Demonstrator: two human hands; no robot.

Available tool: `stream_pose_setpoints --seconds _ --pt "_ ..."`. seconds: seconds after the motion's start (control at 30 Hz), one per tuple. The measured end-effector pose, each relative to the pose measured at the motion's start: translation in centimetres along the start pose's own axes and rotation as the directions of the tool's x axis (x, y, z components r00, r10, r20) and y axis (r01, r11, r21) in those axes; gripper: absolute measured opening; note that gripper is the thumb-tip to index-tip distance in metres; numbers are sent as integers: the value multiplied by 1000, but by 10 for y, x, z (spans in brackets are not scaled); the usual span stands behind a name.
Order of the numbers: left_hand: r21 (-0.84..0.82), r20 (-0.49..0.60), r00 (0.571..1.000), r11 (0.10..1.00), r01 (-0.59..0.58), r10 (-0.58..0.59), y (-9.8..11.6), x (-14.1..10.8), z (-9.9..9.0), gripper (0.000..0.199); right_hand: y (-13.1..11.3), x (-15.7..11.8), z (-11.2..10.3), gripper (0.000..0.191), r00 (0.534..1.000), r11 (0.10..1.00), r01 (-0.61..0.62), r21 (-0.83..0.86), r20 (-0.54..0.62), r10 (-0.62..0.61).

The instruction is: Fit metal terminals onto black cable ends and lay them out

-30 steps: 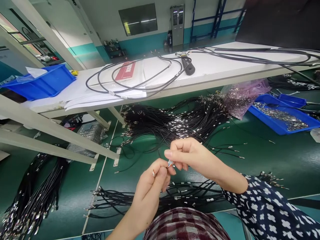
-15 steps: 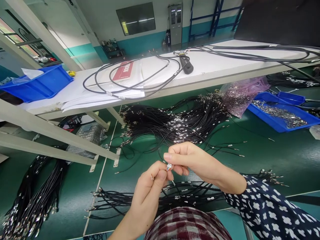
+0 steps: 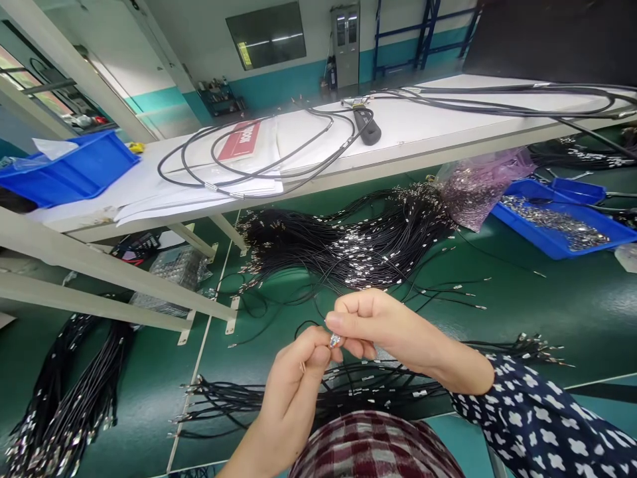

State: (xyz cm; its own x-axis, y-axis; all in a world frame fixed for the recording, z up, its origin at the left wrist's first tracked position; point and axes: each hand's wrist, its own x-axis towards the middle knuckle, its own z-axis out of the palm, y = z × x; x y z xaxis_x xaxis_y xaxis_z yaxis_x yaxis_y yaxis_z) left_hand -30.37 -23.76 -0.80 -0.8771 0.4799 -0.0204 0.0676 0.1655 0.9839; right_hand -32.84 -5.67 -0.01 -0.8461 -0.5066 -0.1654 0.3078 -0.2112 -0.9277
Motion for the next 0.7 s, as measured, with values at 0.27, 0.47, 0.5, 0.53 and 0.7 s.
stream_pose_setpoints --seconds 0.27,0.47,0.5,0.53,0.7 --pt "-4 -54 998 1000 15 -15 -3 1 1 30 2 -5 -1 37 994 990 84 -115 -54 -90" --pt "-26 -130 991 999 40 -43 -8 0 3 30 7 -3 -4 32 993 990 93 -107 -60 -100" --pt "-23 -127 991 999 40 -43 -8 0 3 30 7 -3 -4 32 994 991 88 -98 -61 -94" --pt "-19 -124 991 999 38 -40 -8 1 2 30 7 -3 -3 32 994 993 82 -88 -62 -87" --pt "13 -115 993 1000 12 -10 -7 1 2 29 9 -2 -2 33 998 999 31 -43 -58 -33"
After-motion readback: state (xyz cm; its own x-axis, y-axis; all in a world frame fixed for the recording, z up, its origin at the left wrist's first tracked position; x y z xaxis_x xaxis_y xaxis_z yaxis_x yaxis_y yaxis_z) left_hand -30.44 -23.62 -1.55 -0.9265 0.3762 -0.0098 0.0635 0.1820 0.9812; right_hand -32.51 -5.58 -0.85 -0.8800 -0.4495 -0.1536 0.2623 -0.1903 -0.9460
